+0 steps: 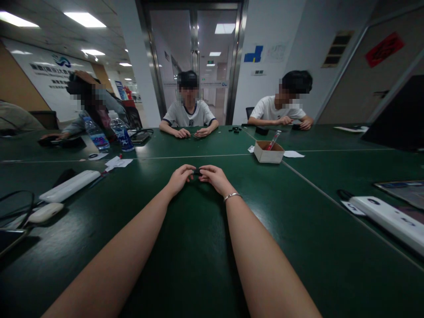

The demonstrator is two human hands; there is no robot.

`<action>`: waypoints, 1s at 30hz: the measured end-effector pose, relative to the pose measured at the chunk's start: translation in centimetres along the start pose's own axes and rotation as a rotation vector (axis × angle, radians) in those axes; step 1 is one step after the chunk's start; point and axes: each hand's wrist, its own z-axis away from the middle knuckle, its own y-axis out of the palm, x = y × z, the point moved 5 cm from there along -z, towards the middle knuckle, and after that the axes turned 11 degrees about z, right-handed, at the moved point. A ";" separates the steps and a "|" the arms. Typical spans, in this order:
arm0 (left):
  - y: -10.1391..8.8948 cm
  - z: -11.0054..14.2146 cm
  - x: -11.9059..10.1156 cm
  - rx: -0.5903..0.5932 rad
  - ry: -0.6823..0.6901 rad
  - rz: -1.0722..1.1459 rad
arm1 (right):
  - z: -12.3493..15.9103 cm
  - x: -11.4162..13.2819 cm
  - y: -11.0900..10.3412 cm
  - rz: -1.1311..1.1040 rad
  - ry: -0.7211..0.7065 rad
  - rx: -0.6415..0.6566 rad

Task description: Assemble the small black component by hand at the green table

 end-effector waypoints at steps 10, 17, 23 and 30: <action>-0.1 0.1 -0.2 -0.002 -0.002 -0.001 | 0.1 0.1 0.1 0.009 0.019 -0.004; 0.0 0.1 0.0 0.023 -0.015 -0.011 | 0.1 0.1 0.1 0.020 0.020 -0.006; -0.1 -0.1 0.1 -0.008 0.015 -0.014 | 0.1 0.2 0.1 0.030 0.015 -0.005; -0.2 0.0 0.1 0.002 0.023 -0.035 | 0.1 0.2 0.2 0.029 0.014 0.003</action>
